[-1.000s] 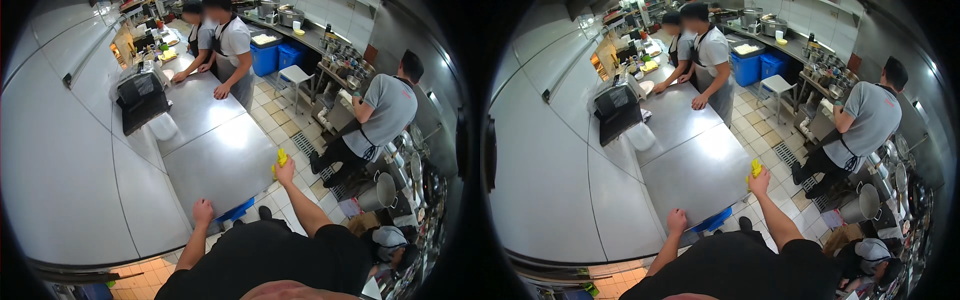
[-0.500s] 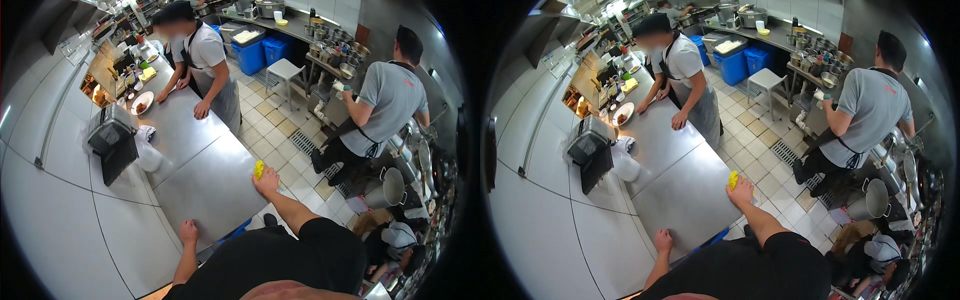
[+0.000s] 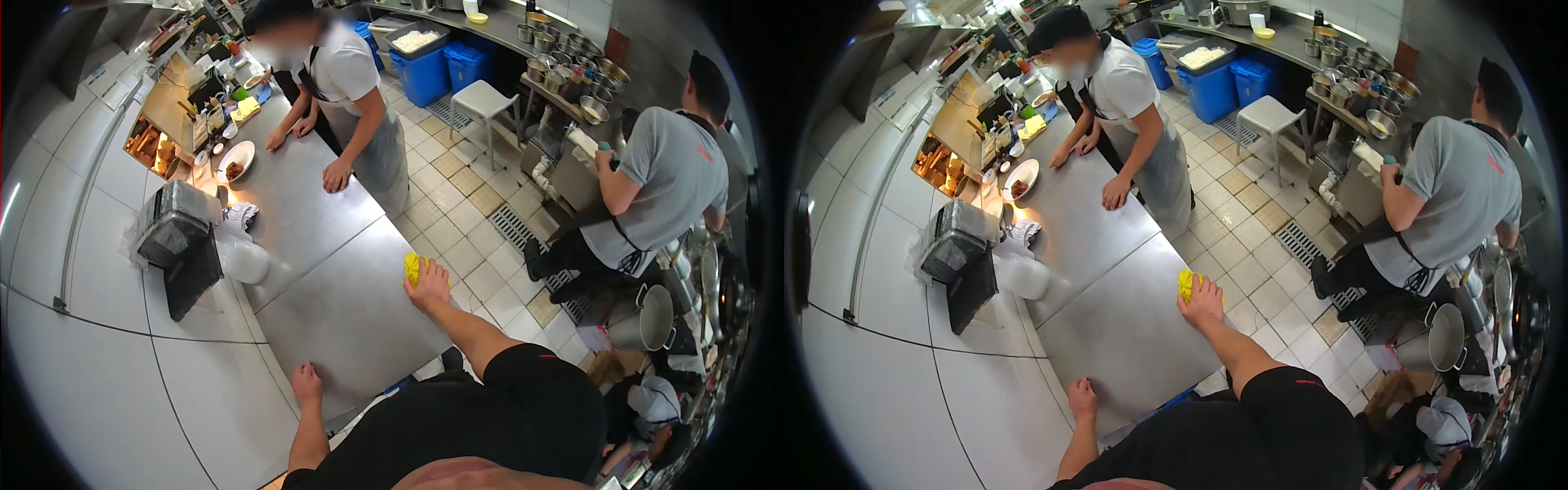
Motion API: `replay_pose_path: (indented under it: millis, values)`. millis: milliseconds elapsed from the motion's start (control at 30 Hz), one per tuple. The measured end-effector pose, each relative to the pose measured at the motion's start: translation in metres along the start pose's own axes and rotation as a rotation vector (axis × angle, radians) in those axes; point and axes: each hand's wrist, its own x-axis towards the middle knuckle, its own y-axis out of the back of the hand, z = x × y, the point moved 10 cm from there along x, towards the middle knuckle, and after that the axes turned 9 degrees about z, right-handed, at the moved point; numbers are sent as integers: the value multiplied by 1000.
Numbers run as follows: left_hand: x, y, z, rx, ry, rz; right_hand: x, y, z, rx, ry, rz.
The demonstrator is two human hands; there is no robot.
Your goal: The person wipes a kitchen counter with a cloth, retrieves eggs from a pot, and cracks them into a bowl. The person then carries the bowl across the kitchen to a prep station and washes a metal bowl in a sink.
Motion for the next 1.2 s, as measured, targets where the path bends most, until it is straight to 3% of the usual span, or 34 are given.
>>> replay_pose_path:
  millis: [600,900,1000,1200]
  values:
    - [-13,4,9,123,-43,78,5,1,-12,24,8,-31]
    - [5,13,-10,-85,90,-40,-38,-1,-15,11,203,154]
    - [6,10,-26,-40,72,104,-70,10,-20,33,276,111]
    - [1,2,-34,-69,144,115,-108,17,-18,71,356,26]
